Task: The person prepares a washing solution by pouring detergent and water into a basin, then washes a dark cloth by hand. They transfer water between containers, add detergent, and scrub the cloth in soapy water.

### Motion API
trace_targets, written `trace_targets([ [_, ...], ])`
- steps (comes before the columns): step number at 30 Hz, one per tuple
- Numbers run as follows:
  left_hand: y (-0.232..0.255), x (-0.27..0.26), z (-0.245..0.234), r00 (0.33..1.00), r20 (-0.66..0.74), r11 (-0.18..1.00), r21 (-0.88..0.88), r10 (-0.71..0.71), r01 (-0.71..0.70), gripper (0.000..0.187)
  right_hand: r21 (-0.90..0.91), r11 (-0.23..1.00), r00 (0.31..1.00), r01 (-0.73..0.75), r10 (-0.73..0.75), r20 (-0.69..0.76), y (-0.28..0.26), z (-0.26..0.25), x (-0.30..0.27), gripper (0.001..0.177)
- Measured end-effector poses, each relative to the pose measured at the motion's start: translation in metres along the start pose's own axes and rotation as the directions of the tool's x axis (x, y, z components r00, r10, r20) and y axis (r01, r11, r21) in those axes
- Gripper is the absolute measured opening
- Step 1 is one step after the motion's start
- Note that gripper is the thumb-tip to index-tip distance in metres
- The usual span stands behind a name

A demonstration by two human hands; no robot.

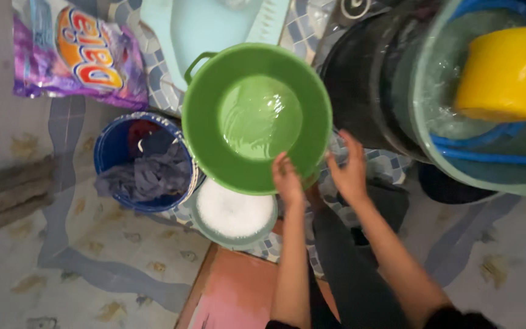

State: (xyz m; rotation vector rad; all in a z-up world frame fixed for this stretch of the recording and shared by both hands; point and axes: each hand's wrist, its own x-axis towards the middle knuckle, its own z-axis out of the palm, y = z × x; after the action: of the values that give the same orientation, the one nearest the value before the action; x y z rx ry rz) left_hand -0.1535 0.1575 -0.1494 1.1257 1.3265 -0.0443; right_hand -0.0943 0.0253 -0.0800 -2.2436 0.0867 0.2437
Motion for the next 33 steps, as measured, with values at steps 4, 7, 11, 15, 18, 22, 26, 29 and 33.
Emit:
trace_targets([
  [4, -0.07, 0.07, -0.08, 0.847, -0.37, 0.888, 0.401, 0.382, -0.226, 0.047, 0.178, 0.769, 0.786, -0.614, 0.575, 0.227, 0.035, 0.046, 0.072, 0.086],
  [7, -0.1, 0.1, -0.123, 0.864, -0.442, 0.942, 0.32, 0.24, -0.099, 0.068, 0.151, 0.522, 0.516, -0.839, 0.677, 0.525, 0.066, 0.068, 0.081, 0.066],
  [11, -0.095, 0.114, -0.141, 0.937, -0.259, 0.968, -0.034, 0.233, -0.25, 0.079, 0.363, 0.545, 0.65, -0.756, 0.553, 0.522, 0.091, 0.09, 0.052, 0.044],
  [15, -0.08, 0.103, -0.155, 0.973, -0.141, 0.887, -0.45, -0.183, 0.102, 0.076, 0.377, 0.755, 0.836, -0.537, 0.415, 0.36, 0.082, 0.081, 0.001, 0.035],
  [18, -0.09, 0.098, -0.177, 0.923, -0.088, 0.817, -0.502, -0.375, 0.285, 0.065, 0.395, 0.887, 0.956, -0.239, 0.144, 0.255, 0.057, 0.064, -0.03, 0.025],
  [22, -0.126, 0.112, -0.21, 0.946, -0.055, 0.733, -0.648, -0.318, 0.208, 0.063, 0.326, 0.942, 0.979, 0.08, -0.135, 0.152, 0.012, 0.061, -0.07, 0.019],
  [26, -0.161, 0.124, -0.242, 0.951, -0.068, 0.707, -0.686, -0.301, 0.175, 0.06, 0.117, 0.978, 0.966, 0.17, -0.189, 0.175, -0.036, 0.066, -0.12, 0.064],
  [29, -0.174, 0.121, -0.262, 0.972, -0.042, 0.684, -0.718, -0.23, 0.131, 0.058, 0.015, 0.966, 0.95, 0.258, -0.257, 0.175, -0.06, 0.073, -0.15, 0.057],
  [33, -0.177, 0.118, -0.285, 0.975, -0.034, 0.64, -0.76, -0.22, 0.118, 0.056, 0.121, 0.782, 0.781, 0.611, -0.621, 0.065, -0.07, 0.086, -0.173, 0.054],
])
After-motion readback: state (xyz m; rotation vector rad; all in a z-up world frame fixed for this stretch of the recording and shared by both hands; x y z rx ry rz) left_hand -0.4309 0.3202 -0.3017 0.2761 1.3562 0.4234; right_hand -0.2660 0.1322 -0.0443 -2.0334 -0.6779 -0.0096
